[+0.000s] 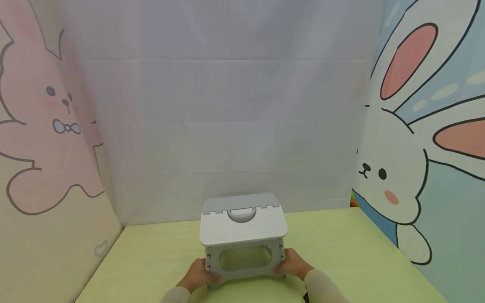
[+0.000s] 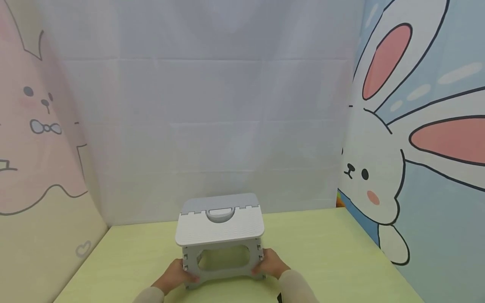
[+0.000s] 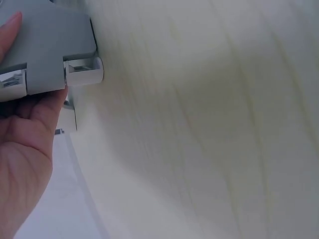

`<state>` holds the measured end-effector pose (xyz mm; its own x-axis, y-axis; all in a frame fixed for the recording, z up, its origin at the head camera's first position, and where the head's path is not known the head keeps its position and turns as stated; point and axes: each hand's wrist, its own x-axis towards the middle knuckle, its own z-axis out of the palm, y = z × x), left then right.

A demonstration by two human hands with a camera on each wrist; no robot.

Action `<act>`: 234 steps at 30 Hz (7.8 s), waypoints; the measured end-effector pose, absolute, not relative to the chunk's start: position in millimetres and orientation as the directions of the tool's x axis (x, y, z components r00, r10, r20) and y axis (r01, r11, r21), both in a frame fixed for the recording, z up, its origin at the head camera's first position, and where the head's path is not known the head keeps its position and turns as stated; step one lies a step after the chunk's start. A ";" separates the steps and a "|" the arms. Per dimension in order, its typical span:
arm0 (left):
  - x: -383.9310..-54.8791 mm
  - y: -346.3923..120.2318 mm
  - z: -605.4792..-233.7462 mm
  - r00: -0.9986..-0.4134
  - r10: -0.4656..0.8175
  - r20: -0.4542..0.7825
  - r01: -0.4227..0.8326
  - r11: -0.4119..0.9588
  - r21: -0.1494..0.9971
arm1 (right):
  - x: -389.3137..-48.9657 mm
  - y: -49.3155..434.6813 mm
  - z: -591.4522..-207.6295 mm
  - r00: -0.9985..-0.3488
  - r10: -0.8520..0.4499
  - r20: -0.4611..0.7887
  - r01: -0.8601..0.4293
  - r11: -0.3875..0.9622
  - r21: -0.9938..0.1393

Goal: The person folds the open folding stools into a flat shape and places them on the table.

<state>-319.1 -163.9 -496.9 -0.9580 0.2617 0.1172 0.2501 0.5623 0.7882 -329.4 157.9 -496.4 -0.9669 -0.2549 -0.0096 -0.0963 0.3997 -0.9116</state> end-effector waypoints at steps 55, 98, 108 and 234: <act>-314.7 -172.5 -500.9 -0.926 0.375 -0.053 0.116 0.414 0.903 | -320.6 183.0 -504.4 -0.928 -0.369 -0.040 -0.074 0.289 -0.954; -312.7 -175.2 -501.8 -0.916 0.396 -0.059 0.109 0.389 0.915 | -318.3 176.4 -504.1 -0.920 -0.391 -0.025 -0.089 0.269 -0.959; -311.4 -175.9 -500.2 -0.912 0.407 -0.043 0.126 0.377 0.918 | -319.3 178.2 -503.4 -0.917 -0.399 -0.025 -0.097 0.282 -0.954; -315.0 -173.6 -504.4 -0.907 0.417 -0.054 0.108 0.354 0.929 | -320.4 174.8 -498.5 -0.932 -0.358 -0.056 -0.101 0.405 -0.909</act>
